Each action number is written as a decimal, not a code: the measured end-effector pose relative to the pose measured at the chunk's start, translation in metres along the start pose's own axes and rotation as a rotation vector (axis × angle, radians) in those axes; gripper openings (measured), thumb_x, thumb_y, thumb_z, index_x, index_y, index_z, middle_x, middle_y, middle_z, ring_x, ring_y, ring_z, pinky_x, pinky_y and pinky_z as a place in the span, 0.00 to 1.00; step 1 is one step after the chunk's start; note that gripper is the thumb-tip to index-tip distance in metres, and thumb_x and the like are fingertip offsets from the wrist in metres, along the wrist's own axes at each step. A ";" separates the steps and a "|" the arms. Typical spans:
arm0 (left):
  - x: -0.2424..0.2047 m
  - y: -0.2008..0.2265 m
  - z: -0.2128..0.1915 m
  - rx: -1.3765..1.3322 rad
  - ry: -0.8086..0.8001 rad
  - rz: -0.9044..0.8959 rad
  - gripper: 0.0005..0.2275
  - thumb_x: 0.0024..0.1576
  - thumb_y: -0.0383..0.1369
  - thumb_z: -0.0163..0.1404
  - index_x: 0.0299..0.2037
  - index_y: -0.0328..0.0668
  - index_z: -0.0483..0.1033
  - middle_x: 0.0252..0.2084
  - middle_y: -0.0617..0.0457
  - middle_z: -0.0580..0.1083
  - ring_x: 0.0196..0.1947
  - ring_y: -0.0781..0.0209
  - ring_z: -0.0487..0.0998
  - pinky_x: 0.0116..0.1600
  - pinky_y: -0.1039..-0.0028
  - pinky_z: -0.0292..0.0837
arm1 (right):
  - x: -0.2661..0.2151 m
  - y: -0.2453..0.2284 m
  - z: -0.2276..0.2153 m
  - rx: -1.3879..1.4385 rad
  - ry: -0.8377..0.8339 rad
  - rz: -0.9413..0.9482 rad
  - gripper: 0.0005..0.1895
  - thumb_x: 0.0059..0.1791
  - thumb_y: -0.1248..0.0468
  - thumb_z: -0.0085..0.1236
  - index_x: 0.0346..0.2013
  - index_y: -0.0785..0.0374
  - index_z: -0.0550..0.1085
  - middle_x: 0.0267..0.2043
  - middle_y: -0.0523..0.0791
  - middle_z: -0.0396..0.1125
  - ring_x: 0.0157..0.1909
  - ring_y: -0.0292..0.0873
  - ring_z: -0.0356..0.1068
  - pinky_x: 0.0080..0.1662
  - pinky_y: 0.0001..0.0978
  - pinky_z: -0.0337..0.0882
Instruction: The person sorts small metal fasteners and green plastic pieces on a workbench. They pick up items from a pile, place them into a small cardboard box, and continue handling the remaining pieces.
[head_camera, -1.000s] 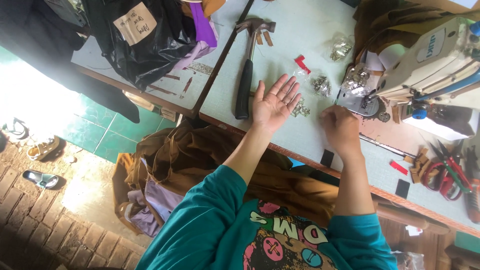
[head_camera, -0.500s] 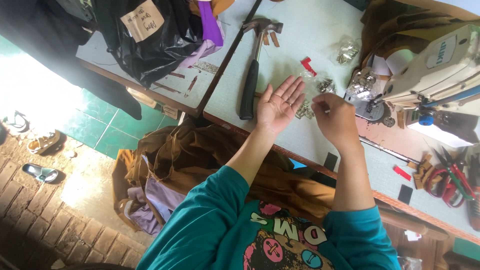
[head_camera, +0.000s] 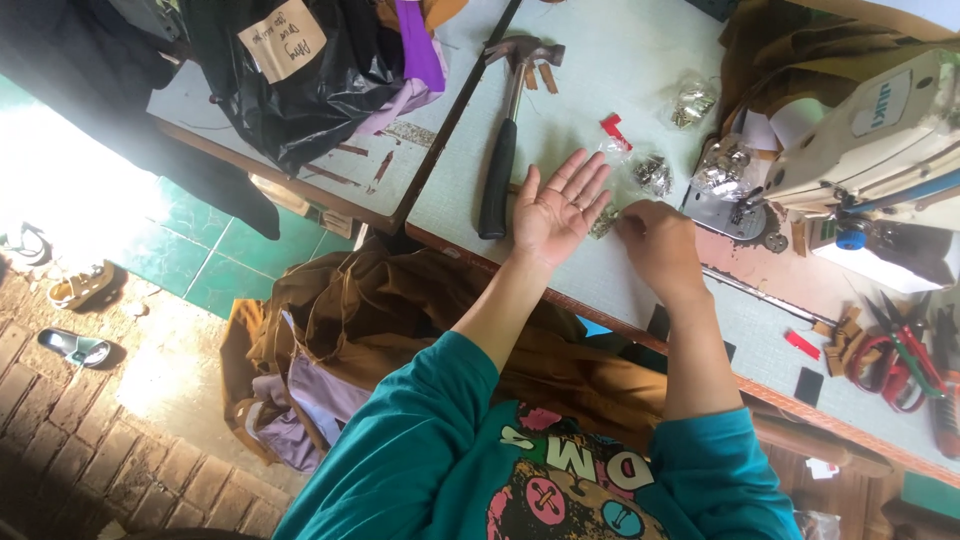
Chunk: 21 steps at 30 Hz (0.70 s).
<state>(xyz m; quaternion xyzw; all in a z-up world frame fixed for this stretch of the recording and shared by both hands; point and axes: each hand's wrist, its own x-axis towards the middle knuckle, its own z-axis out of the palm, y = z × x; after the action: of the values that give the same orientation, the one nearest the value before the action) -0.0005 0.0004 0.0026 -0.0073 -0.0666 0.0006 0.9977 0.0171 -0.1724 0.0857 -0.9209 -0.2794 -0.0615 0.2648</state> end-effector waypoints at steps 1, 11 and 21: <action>0.000 -0.001 0.000 0.000 0.000 -0.001 0.32 0.68 0.61 0.36 0.71 0.46 0.66 0.73 0.44 0.61 0.75 0.48 0.58 0.77 0.54 0.53 | 0.000 0.003 -0.001 -0.001 0.001 0.001 0.05 0.52 0.73 0.60 0.41 0.68 0.82 0.32 0.54 0.74 0.32 0.53 0.77 0.35 0.38 0.78; -0.002 -0.001 0.003 -0.012 0.029 -0.006 0.32 0.67 0.61 0.40 0.70 0.46 0.67 0.73 0.44 0.61 0.75 0.48 0.57 0.77 0.53 0.53 | 0.002 0.024 -0.011 0.410 0.058 0.120 0.05 0.54 0.76 0.59 0.43 0.69 0.80 0.34 0.56 0.74 0.35 0.48 0.76 0.36 0.35 0.75; -0.003 -0.003 0.009 -0.034 0.002 0.008 0.30 0.68 0.60 0.39 0.69 0.45 0.68 0.70 0.44 0.66 0.70 0.48 0.66 0.72 0.58 0.64 | 0.022 -0.038 -0.017 0.792 -0.040 0.075 0.07 0.51 0.77 0.61 0.43 0.72 0.78 0.36 0.58 0.73 0.34 0.44 0.75 0.35 0.30 0.76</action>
<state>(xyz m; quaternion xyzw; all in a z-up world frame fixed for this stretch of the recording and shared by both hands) -0.0045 -0.0024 0.0107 -0.0244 -0.0658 0.0037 0.9975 0.0148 -0.1440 0.1236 -0.7581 -0.2530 0.0785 0.5960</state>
